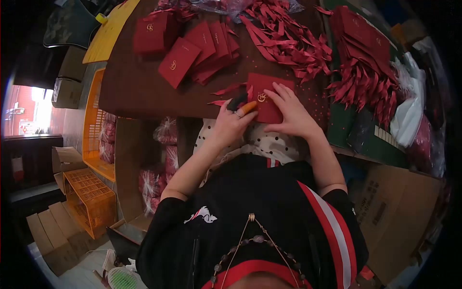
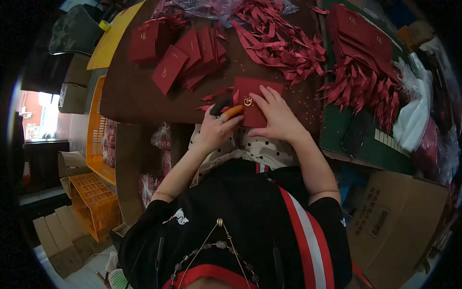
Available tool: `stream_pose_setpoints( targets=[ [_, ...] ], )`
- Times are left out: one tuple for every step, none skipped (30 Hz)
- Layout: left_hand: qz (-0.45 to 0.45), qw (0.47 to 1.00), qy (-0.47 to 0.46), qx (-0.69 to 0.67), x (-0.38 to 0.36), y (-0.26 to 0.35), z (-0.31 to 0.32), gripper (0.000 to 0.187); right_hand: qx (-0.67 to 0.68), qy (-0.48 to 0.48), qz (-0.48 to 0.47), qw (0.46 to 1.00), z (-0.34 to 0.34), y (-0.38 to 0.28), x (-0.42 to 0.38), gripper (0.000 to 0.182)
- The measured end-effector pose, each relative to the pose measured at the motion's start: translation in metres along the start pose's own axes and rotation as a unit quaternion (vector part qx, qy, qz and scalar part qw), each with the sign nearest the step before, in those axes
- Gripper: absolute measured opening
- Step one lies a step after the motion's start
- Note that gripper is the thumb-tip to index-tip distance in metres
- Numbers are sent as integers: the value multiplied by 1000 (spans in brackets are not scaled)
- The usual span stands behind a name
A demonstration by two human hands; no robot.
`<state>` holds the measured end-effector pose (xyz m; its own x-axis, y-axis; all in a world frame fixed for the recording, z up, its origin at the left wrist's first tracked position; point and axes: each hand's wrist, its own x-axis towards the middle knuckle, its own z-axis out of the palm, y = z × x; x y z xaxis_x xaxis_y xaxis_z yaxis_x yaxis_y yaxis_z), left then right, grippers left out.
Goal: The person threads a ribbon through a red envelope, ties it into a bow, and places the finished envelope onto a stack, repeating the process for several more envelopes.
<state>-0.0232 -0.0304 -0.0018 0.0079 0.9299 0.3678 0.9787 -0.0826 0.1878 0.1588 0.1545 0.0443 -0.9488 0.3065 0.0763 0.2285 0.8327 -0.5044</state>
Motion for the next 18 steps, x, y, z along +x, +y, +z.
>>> stream_pose_setpoints(
  targets=[
    [14, 999, 48, -15, 4, 1, 0, 42, 64, -8, 2, 998, -11, 1, -2, 89],
    [21, 995, 95, -38, 3, 1, -3, 35, 127, -16, 4, 992, -22, 1, -3, 77],
    [15, 991, 126, -49, 6, 1, -13, 33, 177, 60, 43, 981, -31, -2, -4, 43],
    [8, 986, 156, -60, 9, 2, -27, 31, 120, 115, 71, 984, -34, 5, -5, 32],
    [-2, 977, 200, -73, 12, 2, -43, 24, 62, 168, 99, 979, -38, 18, -5, 24],
    [-48, 970, 209, -118, 11, -4, -48, 22, -61, 211, 92, 971, -36, 31, -4, 20],
    [-96, 958, 217, -161, 16, -4, -59, 20, -61, 210, 92, 971, -34, 44, -3, 20],
    [-112, 956, 243, -122, 26, -3, -69, 20, -115, 220, 102, 963, -30, 56, -1, 21],
    [-129, 952, 218, -172, 37, -6, -77, 16, -168, 230, 112, 952, -24, 66, 1, 22],
    [-145, 945, 193, -221, 48, -13, -79, 14, -183, 225, 118, 950, -18, 72, 3, 20],
    [-153, 951, 141, -226, 56, -23, -75, 14, -185, 227, 115, 949, -12, 77, 4, 20],
    [-153, 951, 145, -225, 63, -30, -68, 14, -198, 221, 120, 948, -8, 81, 5, 17],
    [-160, 956, 110, -218, 70, -35, -58, 15, -211, 214, 124, 946, -8, 79, 6, 15],
    [-169, 960, 73, -210, 76, -40, -46, 16, -208, 219, 126, 945, -7, 77, 6, 12],
    [-183, 970, 27, -161, 80, -48, -32, 20, -208, 219, 125, 945, -8, 71, 5, 12],
    [-183, 970, 26, -161, 80, -44, -24, 20, -183, 263, 95, 943, -9, 65, 5, 12],
    [-178, 974, 98, -99, 82, -40, -14, 23, -156, 307, 63, 937, -11, 59, 5, 12],
    [-173, 970, 170, -37, 83, -37, -10, 26, -157, 306, 64, 937, -16, 51, 4, 12]
  ],
)
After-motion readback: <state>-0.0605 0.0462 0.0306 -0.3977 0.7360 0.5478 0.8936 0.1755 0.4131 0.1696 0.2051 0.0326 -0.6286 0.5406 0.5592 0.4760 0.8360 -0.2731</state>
